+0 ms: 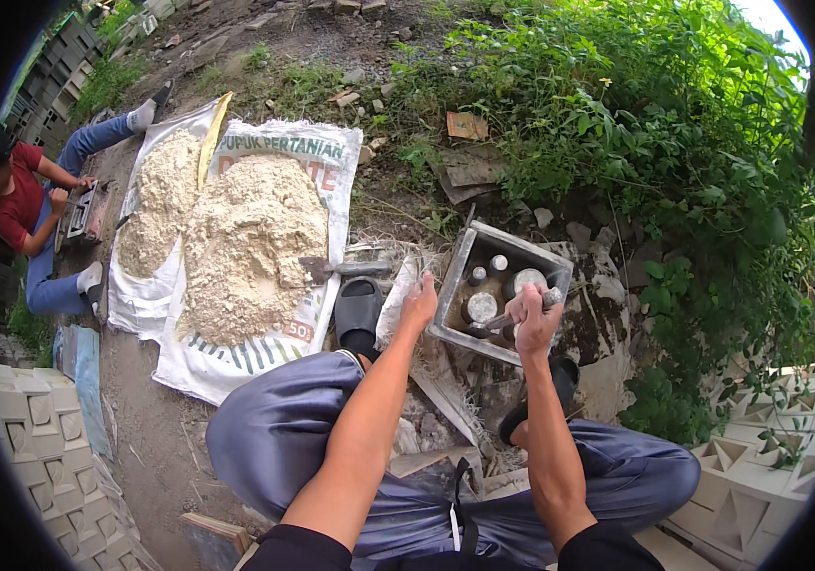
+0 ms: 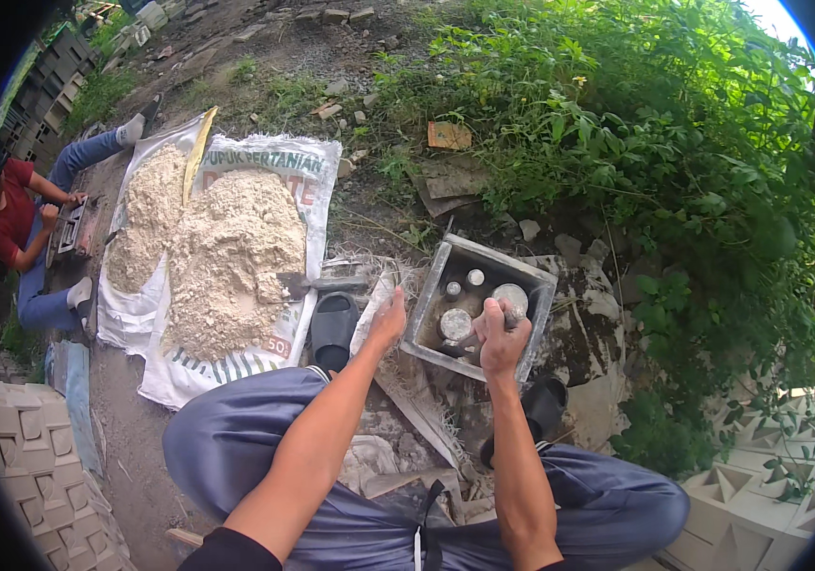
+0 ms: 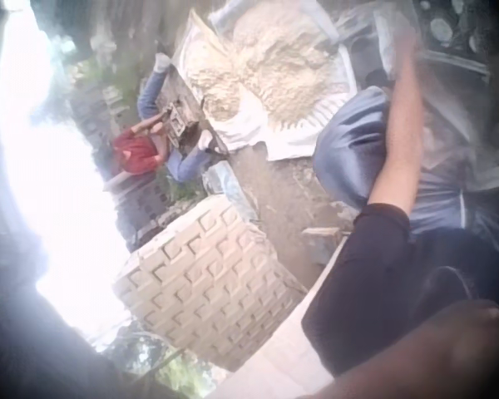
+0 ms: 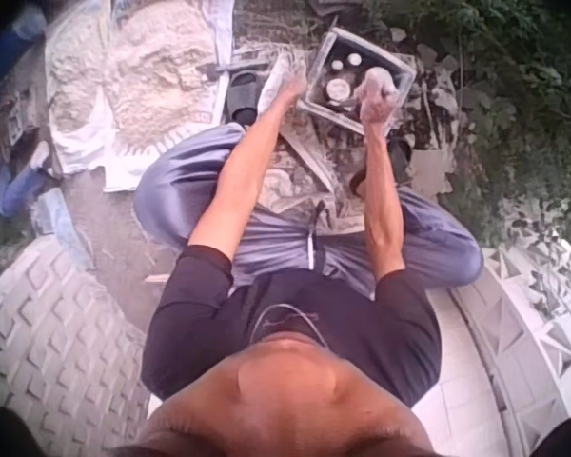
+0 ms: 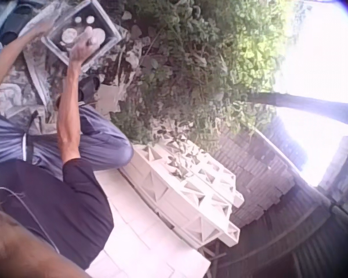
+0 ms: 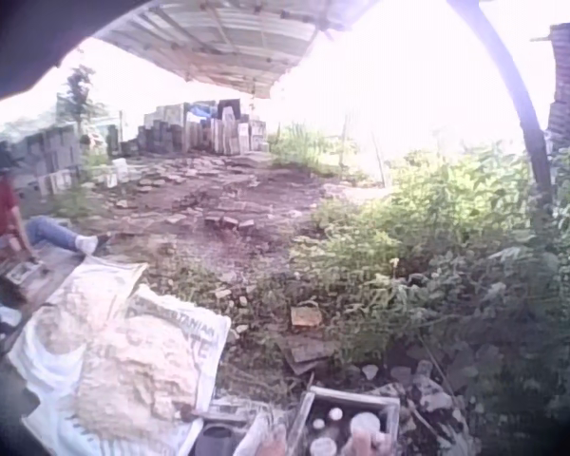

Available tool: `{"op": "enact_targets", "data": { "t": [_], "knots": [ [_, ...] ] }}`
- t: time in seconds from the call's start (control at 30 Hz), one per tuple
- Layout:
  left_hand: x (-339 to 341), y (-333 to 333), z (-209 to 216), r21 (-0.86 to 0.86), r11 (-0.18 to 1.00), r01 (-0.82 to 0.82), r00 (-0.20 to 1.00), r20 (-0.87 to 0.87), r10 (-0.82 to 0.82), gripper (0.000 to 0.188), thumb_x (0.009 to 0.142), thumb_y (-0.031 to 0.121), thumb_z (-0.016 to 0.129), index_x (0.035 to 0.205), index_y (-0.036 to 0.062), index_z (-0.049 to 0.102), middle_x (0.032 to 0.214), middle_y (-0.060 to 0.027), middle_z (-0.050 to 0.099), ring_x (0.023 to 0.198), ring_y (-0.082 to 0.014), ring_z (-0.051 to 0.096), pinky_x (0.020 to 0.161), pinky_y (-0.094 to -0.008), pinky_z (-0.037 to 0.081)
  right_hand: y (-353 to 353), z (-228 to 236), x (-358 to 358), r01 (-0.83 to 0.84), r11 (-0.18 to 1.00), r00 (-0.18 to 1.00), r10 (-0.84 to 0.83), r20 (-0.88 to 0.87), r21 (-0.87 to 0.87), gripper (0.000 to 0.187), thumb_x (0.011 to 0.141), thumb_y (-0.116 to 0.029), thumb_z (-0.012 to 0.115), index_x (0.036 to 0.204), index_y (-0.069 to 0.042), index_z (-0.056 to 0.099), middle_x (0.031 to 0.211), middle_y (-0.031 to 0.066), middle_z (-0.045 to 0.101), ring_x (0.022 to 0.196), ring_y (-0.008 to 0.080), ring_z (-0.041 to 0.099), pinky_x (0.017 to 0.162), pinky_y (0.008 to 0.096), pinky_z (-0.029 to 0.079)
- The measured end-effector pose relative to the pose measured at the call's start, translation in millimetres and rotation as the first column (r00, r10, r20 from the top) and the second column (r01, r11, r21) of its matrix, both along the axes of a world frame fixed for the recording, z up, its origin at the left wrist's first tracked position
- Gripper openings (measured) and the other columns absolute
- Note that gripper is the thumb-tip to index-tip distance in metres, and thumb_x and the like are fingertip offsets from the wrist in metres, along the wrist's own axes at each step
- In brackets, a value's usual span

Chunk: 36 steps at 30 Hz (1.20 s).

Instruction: The person tamps mixture into a mold around cylindrical inserts using a hand tool, then scoops additional mixture from a pile with a trowel and presses it into the mold by hand.

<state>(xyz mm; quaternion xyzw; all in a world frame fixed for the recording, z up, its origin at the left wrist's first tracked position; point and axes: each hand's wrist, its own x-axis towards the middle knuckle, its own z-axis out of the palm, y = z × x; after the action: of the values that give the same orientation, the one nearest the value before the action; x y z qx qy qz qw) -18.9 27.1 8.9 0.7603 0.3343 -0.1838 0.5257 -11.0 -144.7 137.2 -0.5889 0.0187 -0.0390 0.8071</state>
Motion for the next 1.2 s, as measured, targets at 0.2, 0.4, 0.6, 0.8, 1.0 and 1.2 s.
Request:
{"op": "enact_targets", "data": {
  "t": [0.2, 0.4, 0.6, 0.8, 1.0, 1.2],
  "knots": [
    [4.4, -20.6, -15.9, 0.006, 0.976, 0.219, 0.969, 0.117, -0.219, 0.078, 0.093, 0.064, 0.022, 0.131, 0.0016, 0.049, 0.121, -0.0296, 0.055, 0.12, -0.0438, 0.047, 0.103, -0.0426, 0.035, 0.8, 55.1, -27.5, -0.084, 0.952, 0.994, 0.099, 0.035, -0.293, 0.04, 0.091, -0.01, 0.051, 0.053, 0.001, 0.05, 0.046, 0.0012, 0.046, 0.042, 0.0064, 0.041, 0.039, 0.0272, 0.029],
    [5.4, -29.0, -5.3, -0.037, 0.99, 0.133, 0.972, 0.201, -0.123, 0.078, 0.092, 0.065, 0.024, 0.12, 0.0012, 0.059, 0.116, -0.029, 0.058, 0.115, -0.0434, 0.051, 0.1, -0.0422, 0.037, -7.1, 1.5, -35.2, 0.099, 0.971, 0.995, -0.092, 0.044, -0.217, 0.039, 0.093, -0.01, 0.048, 0.055, -0.003, 0.041, 0.049, -0.0017, 0.037, 0.041, 0.0062, 0.031, 0.039, 0.0266, 0.026],
    [2.0, -23.9, -4.9, 0.034, 0.997, 0.074, 0.991, 0.107, -0.077, 0.083, 0.09, 0.067, 0.024, 0.112, -0.0032, 0.062, 0.109, -0.0297, 0.061, 0.11, -0.0432, 0.054, 0.097, -0.044, 0.038, -2.3, 49.3, -30.4, -0.038, 0.945, 0.999, 0.031, -0.026, -0.324, 0.041, 0.093, -0.01, 0.048, 0.054, -0.004, 0.039, 0.049, -0.0024, 0.035, 0.042, 0.006, 0.028, 0.04, 0.0266, 0.024],
    [2.8, -26.7, -5.8, 0.037, 0.999, -0.019, 0.99, 0.137, 0.014, 0.079, 0.093, 0.061, 0.026, 0.109, -0.0078, 0.061, 0.106, -0.0328, 0.06, 0.106, -0.0463, 0.054, 0.094, -0.0467, 0.039, -9.1, 36.0, -47.0, 0.08, 0.915, 0.987, -0.019, 0.158, -0.396, 0.041, 0.092, -0.009, 0.047, 0.052, -0.002, 0.038, 0.048, -0.0006, 0.038, 0.042, 0.0076, 0.032, 0.041, 0.0276, 0.028],
    [1.5, -20.7, -20.4, 0.094, 0.995, 0.015, 0.992, 0.123, -0.026, 0.07, 0.096, 0.052, 0.026, 0.105, -0.0076, 0.062, 0.103, -0.033, 0.06, 0.104, -0.0477, 0.054, 0.092, -0.0487, 0.04, 9.2, 42.8, -24.0, -0.032, 0.879, 0.999, 0.038, 0.003, -0.476, 0.041, 0.092, -0.011, 0.049, 0.053, -0.002, 0.04, 0.049, -0.0006, 0.039, 0.044, 0.0074, 0.033, 0.041, 0.0268, 0.027],
    [2.5, -26.9, -24.0, 0.152, 0.988, 0.032, 0.978, 0.197, -0.062, 0.058, 0.096, 0.042, 0.028, 0.101, -0.0052, 0.063, 0.1, -0.0318, 0.06, 0.099, -0.0483, 0.055, 0.089, -0.0503, 0.042, 11.4, 43.7, -44.0, 0.099, 0.922, 0.99, -0.052, 0.133, -0.373, 0.041, 0.092, -0.009, 0.044, 0.052, -0.001, 0.039, 0.047, 0.001, 0.039, 0.041, 0.0084, 0.033, 0.041, 0.0257, 0.029]
  ]
}}
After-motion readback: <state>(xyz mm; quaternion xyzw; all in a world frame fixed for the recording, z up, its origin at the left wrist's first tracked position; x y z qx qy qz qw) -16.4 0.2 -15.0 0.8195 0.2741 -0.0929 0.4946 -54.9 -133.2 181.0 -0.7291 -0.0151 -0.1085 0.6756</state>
